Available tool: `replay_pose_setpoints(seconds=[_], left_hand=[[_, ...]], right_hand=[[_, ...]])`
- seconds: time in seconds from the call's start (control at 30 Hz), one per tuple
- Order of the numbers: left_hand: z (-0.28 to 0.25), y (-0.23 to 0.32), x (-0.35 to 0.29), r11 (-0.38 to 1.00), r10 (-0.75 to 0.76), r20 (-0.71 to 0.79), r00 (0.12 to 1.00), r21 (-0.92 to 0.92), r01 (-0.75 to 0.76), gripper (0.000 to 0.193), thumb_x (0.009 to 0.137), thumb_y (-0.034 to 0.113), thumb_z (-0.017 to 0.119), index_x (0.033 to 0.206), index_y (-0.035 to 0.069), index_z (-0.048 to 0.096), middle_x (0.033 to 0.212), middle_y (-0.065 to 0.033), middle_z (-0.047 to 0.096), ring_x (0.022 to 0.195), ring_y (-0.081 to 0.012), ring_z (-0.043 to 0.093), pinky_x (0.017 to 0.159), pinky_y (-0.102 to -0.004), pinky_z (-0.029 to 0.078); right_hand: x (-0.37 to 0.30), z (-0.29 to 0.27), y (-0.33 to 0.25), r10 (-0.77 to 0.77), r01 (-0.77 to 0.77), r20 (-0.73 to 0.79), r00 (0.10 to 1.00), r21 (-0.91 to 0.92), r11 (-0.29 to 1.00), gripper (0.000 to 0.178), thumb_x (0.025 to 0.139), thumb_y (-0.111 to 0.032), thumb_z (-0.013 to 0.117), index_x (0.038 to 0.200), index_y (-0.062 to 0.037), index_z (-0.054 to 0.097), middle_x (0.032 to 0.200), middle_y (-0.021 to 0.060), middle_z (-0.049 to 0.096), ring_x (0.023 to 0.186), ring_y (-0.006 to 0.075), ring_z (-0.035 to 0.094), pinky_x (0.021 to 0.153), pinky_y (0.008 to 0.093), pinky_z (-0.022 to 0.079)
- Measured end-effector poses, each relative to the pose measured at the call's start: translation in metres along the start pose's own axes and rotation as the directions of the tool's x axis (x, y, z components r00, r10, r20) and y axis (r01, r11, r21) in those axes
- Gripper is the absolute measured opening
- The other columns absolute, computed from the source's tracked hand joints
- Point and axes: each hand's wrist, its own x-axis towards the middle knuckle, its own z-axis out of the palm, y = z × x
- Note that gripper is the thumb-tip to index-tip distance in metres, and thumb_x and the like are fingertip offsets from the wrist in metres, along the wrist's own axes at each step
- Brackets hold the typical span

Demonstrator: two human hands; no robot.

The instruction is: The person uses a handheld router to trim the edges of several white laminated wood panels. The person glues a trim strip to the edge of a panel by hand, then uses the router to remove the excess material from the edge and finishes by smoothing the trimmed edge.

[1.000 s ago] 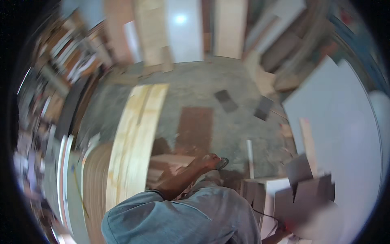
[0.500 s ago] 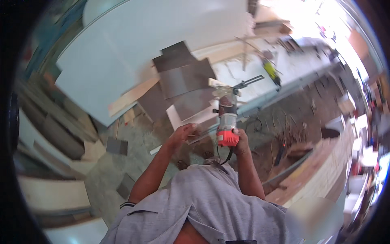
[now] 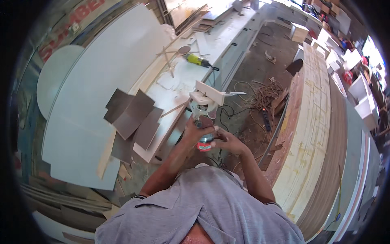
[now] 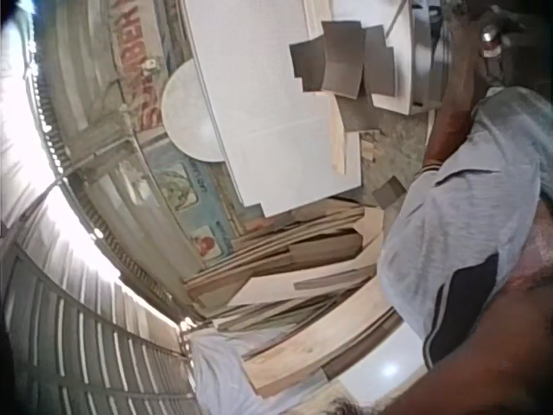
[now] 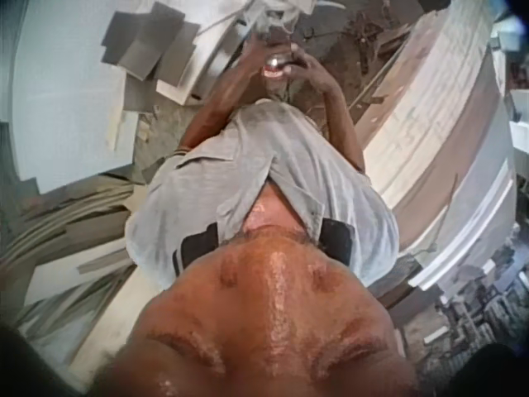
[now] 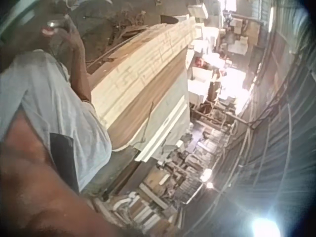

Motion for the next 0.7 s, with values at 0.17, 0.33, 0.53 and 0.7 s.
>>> replay_pose_setpoints(seconds=[0.17, 0.33, 0.53, 0.7], left_hand=[[0.074, 0.021, 0.032, 0.998, 0.068, -0.138, 0.988, 0.009, -0.067, 0.065, 0.067, 0.022, 0.092, 0.118, 0.000, 0.058, 0.101, -0.0094, 0.069, 0.089, -0.0170, 0.068, 0.078, -0.0328, 0.056], [0.101, 0.009, 0.066, 0.995, 0.082, 0.046, 0.996, 0.052, -0.084, 0.089, 0.062, 0.034, 0.096, 0.127, -0.003, 0.047, 0.110, -0.0150, 0.065, 0.097, -0.0213, 0.067, 0.088, -0.0356, 0.055], [0.128, 0.027, 0.089, 0.898, 0.002, 0.739, 0.673, -0.297, 0.324, 0.075, 0.070, 0.025, 0.091, 0.129, 0.000, 0.052, 0.111, -0.0117, 0.067, 0.103, -0.0195, 0.067, 0.094, -0.0358, 0.054], [0.139, 0.018, 0.112, 0.959, -0.043, 0.735, 0.677, -0.159, 0.233, 0.065, 0.072, 0.021, 0.090, 0.126, 0.003, 0.059, 0.107, -0.0071, 0.070, 0.098, -0.0163, 0.067, 0.089, -0.0339, 0.055]], right_hand=[[-0.013, -0.005, -0.002, -0.120, 0.096, -0.250, 0.961, -0.108, 0.990, 0.099, 0.070, -0.016, 0.089, 0.150, -0.0022, 0.033, 0.127, 0.0100, 0.060, 0.120, 0.0199, 0.056, 0.104, 0.0356, 0.046], [-0.042, -0.044, -0.016, -0.054, 0.104, -0.341, 0.939, 0.131, 0.986, 0.094, 0.064, -0.011, 0.090, 0.143, -0.0045, 0.040, 0.121, 0.0064, 0.061, 0.110, 0.0163, 0.060, 0.097, 0.0312, 0.049], [-0.071, -0.076, 0.000, -0.151, 0.211, -0.323, 0.934, 0.158, 0.965, 0.096, 0.064, -0.020, 0.091, 0.146, -0.0042, 0.042, 0.121, 0.0066, 0.062, 0.113, 0.0169, 0.058, 0.099, 0.0352, 0.048], [-0.080, -0.079, -0.017, -0.058, -0.053, -0.500, 0.864, -0.205, 0.977, 0.085, 0.067, -0.031, 0.092, 0.137, -0.0035, 0.053, 0.120, 0.0075, 0.063, 0.113, 0.0175, 0.058, 0.099, 0.0360, 0.047]])
